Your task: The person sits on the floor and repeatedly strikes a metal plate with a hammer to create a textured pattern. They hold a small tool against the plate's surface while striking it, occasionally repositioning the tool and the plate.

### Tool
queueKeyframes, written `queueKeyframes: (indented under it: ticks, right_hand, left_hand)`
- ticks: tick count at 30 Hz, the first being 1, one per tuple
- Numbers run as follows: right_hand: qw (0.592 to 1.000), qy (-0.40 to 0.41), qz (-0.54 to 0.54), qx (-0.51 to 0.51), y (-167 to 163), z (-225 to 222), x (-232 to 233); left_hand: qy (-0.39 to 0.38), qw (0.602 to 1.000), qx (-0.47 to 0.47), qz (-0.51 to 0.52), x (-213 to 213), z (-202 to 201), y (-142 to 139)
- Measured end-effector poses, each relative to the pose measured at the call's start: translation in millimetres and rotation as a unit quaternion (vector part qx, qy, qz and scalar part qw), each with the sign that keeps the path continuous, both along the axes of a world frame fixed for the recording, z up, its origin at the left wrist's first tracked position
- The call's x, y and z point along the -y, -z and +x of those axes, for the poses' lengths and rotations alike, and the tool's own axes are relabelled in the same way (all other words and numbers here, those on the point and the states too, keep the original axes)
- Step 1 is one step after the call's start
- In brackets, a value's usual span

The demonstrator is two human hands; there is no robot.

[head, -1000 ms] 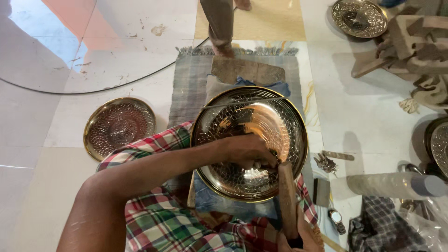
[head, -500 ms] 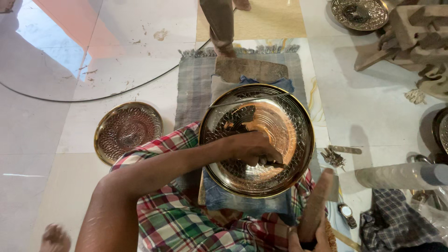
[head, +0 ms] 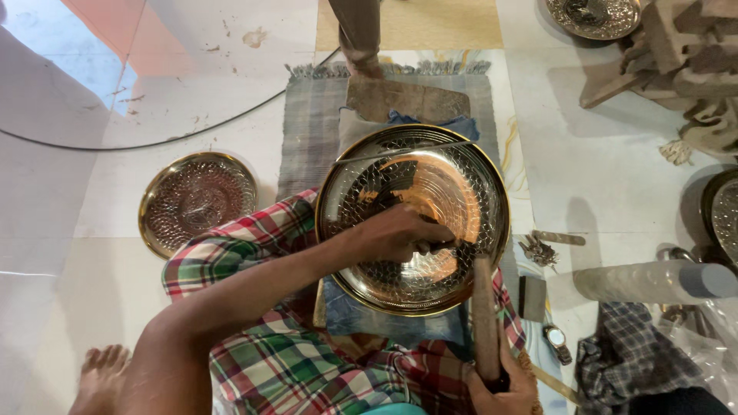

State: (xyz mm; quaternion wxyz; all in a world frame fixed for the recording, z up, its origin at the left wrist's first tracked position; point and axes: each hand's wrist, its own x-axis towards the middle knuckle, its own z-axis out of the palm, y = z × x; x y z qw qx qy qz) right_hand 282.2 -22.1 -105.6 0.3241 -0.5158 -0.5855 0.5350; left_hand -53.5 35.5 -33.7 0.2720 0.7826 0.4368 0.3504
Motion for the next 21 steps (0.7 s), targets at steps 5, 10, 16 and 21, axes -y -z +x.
queueKeyframes:
  ticks: [5, 10, 16, 21]
  right_hand:
    - [0.998, -0.012, -0.036, -0.04, 0.4, 0.6, 0.9]
    - [0.998, 0.016, 0.055, -0.011, -4.5, -3.2, -2.4]
    - [0.99, 0.008, 0.141, 0.012, -15.8, -4.3, -17.3]
    - [0.983, -0.036, 0.176, 0.045, -29.0, -4.2, -43.5]
  left_hand:
    - [0.043, 0.996, -0.08, -0.002, -12.8, -5.3, -0.5]
    - [0.094, 0.994, -0.055, -0.016, -17.3, -7.3, -1.0]
    - [0.055, 0.997, -0.057, -0.015, -11.1, -6.8, -0.3]
    - [-0.077, 0.992, -0.098, -0.005, 11.8, 2.9, 2.3]
